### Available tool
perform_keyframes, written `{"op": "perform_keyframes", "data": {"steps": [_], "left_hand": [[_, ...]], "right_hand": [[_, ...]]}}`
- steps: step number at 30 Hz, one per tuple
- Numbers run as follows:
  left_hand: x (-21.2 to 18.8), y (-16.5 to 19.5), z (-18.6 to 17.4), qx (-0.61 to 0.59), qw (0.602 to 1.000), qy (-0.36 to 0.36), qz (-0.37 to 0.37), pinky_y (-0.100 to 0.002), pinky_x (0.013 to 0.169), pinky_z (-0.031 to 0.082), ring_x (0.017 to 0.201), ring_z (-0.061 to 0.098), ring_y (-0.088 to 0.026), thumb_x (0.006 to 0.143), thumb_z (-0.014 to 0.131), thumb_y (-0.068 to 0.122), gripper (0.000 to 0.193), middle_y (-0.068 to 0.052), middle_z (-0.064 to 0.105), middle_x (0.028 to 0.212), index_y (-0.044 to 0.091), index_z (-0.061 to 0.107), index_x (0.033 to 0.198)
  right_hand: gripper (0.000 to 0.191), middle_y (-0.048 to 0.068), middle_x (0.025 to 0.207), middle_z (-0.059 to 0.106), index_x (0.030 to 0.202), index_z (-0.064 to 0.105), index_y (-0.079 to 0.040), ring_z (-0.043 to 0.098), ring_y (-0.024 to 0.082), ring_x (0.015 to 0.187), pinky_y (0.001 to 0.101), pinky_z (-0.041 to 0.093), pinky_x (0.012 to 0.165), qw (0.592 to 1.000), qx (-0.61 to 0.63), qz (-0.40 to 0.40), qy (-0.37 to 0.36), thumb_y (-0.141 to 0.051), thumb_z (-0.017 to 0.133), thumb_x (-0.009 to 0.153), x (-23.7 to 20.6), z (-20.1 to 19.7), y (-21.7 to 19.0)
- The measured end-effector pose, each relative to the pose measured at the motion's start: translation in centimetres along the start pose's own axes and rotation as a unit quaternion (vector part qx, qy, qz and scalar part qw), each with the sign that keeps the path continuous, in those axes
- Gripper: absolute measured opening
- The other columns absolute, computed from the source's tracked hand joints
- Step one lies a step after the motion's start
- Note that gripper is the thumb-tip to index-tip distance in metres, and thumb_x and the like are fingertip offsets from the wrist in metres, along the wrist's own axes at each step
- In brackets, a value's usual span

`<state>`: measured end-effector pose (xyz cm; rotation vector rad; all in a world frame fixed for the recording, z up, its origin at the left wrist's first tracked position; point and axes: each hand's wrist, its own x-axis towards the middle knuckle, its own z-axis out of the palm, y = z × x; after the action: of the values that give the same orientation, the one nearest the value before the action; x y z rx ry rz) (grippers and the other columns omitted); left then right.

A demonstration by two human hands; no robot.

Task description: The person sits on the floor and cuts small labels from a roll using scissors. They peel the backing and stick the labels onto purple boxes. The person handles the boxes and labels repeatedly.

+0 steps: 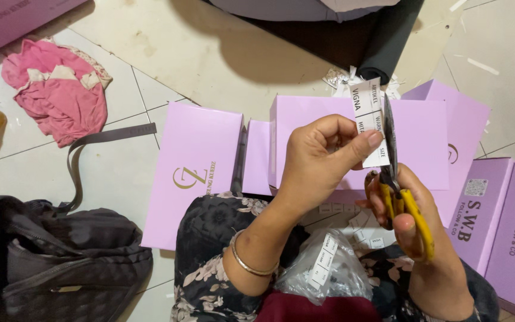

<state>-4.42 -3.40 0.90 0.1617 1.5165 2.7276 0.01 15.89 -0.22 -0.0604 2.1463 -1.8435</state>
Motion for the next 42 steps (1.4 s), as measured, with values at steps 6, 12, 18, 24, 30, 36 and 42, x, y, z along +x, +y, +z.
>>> {"op": "perform_keyframes", "data": {"steps": [6, 12, 18, 24, 30, 36, 42], "left_hand": [[-0.1, 0.0, 0.0, 0.006, 1.0, -0.003, 0.003, -0.02, 0.06, 0.051, 0.067, 0.061, -0.005, 0.098, 0.074, 0.016, 0.018, -0.002, 0.069, 0.075, 0.001, 0.069, 0.09], [0.0, -0.1, 0.0, 0.004, 1.0, -0.004, 0.005, -0.02, 0.06, 0.049, 0.067, 0.06, -0.005, 0.099, 0.074, 0.017, 0.019, -0.002, 0.068, 0.075, 0.002, 0.068, 0.089], [-0.1, 0.0, 0.1, 0.011, 1.0, -0.016, -0.003, -0.02, 0.059, 0.051, 0.066, 0.061, -0.005, 0.098, 0.074, 0.017, 0.018, -0.001, 0.067, 0.075, 0.002, 0.068, 0.089], [-0.1, 0.1, 0.2, 0.023, 1.0, -0.015, -0.004, -0.02, 0.058, 0.051, 0.066, 0.061, -0.005, 0.098, 0.074, 0.017, 0.019, -0.001, 0.068, 0.074, 0.001, 0.069, 0.089], [0.0, 0.2, 0.2, 0.028, 1.0, -0.012, -0.004, -0.02, 0.059, 0.052, 0.067, 0.062, -0.005, 0.098, 0.074, 0.017, 0.019, -0.001, 0.068, 0.075, 0.002, 0.069, 0.089], [-0.1, 0.1, 0.2, 0.025, 0.999, -0.023, -0.006, -0.02, 0.058, 0.051, 0.066, 0.061, -0.005, 0.098, 0.074, 0.017, 0.019, -0.001, 0.067, 0.074, 0.002, 0.069, 0.088], [-0.1, 0.2, 0.2, 0.028, 0.999, -0.02, -0.01, -0.021, 0.059, 0.053, 0.066, 0.062, -0.005, 0.097, 0.074, 0.018, 0.019, -0.001, 0.068, 0.074, 0.002, 0.069, 0.088]], "right_hand": [[0.109, -0.002, 0.067, 0.05, 0.11, 0.056, -0.001, 0.049, 0.006, 0.052, 0.0314, 0.06, 0.069, 1.0, 0.021, 0.014, 0.004, -0.092, 0.064, 0.051, 0.2, -0.6, 1.1], [0.109, -0.003, 0.066, 0.05, 0.107, 0.057, -0.001, 0.05, 0.005, 0.051, 0.0314, 0.062, 0.069, 1.0, 0.001, 0.014, 0.014, -0.094, 0.061, 0.049, 0.2, -0.4, 0.7], [0.109, -0.005, 0.068, 0.048, 0.11, 0.056, -0.002, 0.046, 0.004, 0.054, 0.0273, 0.057, 0.067, 1.0, -0.017, -0.012, -0.001, -0.097, 0.056, 0.057, 0.0, 0.1, -0.9], [0.108, -0.004, 0.067, 0.048, 0.108, 0.057, -0.001, 0.046, 0.004, 0.052, 0.028, 0.058, 0.066, 1.0, -0.021, -0.013, 0.014, -0.097, 0.056, 0.057, 0.1, 0.5, -0.8], [0.11, -0.004, 0.067, 0.047, 0.113, 0.057, 0.0, 0.044, 0.004, 0.053, 0.0262, 0.056, 0.066, 1.0, -0.013, -0.029, -0.001, -0.096, 0.055, 0.059, 0.3, 0.8, -1.3], [0.111, -0.004, 0.07, 0.047, 0.115, 0.058, -0.001, 0.044, 0.004, 0.053, 0.0249, 0.053, 0.062, 0.999, -0.022, -0.028, -0.003, -0.097, 0.051, 0.061, 0.0, 1.0, -1.8], [0.11, -0.004, 0.07, 0.047, 0.114, 0.055, 0.001, 0.045, 0.005, 0.055, 0.0271, 0.056, 0.067, 1.0, 0.014, -0.014, -0.002, -0.094, 0.057, 0.06, 0.3, 0.9, -1.1]]}}
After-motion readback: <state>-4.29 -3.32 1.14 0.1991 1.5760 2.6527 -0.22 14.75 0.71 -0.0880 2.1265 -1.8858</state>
